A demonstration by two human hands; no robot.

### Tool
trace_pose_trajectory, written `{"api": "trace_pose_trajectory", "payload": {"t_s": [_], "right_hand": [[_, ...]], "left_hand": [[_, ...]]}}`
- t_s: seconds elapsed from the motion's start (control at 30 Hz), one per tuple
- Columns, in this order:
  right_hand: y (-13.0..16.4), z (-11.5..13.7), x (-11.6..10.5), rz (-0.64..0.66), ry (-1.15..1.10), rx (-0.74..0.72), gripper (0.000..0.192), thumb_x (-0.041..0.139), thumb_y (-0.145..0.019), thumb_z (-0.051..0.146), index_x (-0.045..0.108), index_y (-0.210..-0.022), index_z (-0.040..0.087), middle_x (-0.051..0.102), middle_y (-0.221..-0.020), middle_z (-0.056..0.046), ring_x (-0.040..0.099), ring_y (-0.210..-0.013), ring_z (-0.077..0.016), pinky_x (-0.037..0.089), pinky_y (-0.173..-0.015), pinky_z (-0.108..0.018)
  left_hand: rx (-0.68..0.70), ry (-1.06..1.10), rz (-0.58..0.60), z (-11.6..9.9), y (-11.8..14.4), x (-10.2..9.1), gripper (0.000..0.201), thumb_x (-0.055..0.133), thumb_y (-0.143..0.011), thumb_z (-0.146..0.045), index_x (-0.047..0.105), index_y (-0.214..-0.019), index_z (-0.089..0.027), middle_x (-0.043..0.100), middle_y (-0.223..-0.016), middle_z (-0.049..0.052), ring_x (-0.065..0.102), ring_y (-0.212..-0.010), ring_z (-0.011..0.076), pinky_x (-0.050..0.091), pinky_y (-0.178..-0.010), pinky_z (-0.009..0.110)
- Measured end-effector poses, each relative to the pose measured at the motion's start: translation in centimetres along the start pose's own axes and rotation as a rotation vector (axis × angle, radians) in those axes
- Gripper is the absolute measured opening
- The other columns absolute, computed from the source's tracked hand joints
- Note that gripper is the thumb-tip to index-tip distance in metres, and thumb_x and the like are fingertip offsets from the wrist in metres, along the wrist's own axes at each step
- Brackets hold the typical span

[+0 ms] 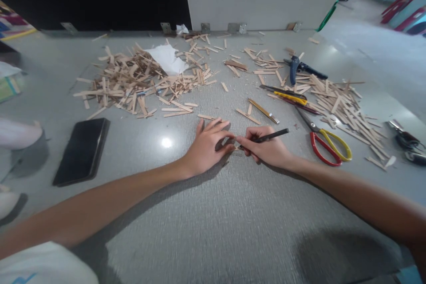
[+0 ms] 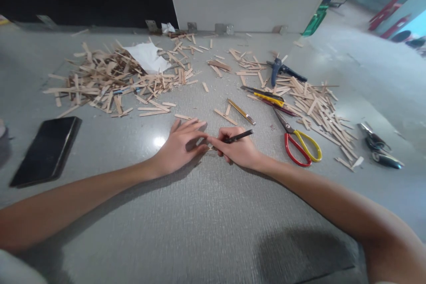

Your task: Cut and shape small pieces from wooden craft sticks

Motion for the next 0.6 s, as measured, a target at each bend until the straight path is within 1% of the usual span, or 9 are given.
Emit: {"api": "trace_pose_trajectory", "payload": {"t_s": [0.2,0.37,0.6], "right_hand": [[0.01,-0.01,-0.04,-0.009,0.003,0.018,0.059,0.083,-0.082,0.069,0.054,-0.062,0.022,0.061,-0.05,0.003,0.047,-0.033,-0.0066,0.031,-0.032,-0.02],[0.04,0.08,-0.02,-0.001,0.003,0.002,0.06,0.084,-0.082,0.069,0.053,-0.062,0.022,0.061,-0.05,0.003,0.048,-0.034,-0.0065,0.032,-0.033,-0.019],[0.05,0.04,0.01,0.013,-0.001,-0.022,0.058,0.083,-0.085,0.066,0.052,-0.061,0.022,0.06,-0.05,0.003,0.047,-0.035,-0.0067,0.032,-0.033,-0.02]], "left_hand": [[0.005,-0.001,-0.007,0.05,0.03,0.0,0.02,0.073,-0.104,-0.035,0.077,-0.121,-0.026,0.062,-0.16,0.01,0.042,-0.16,0.0378,0.014,-0.13,0.077],[-0.004,-0.013,0.0,-0.13,0.0,-0.05,0.02,0.074,-0.103,-0.034,0.077,-0.121,-0.025,0.063,-0.159,0.012,0.042,-0.16,0.0385,0.015,-0.13,0.078],[0.01,-0.009,-0.006,0.09,0.03,0.08,0.021,0.071,-0.105,-0.038,0.077,-0.123,-0.027,0.062,-0.16,0.009,0.041,-0.16,0.0378,0.015,-0.13,0.077]]}}
Point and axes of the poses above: each hand's wrist, its own y-axis away from the middle knuckle, its own x-axis out of the palm, z = x × y, the point moved 6 cm from there along -y, towards the middle knuckle
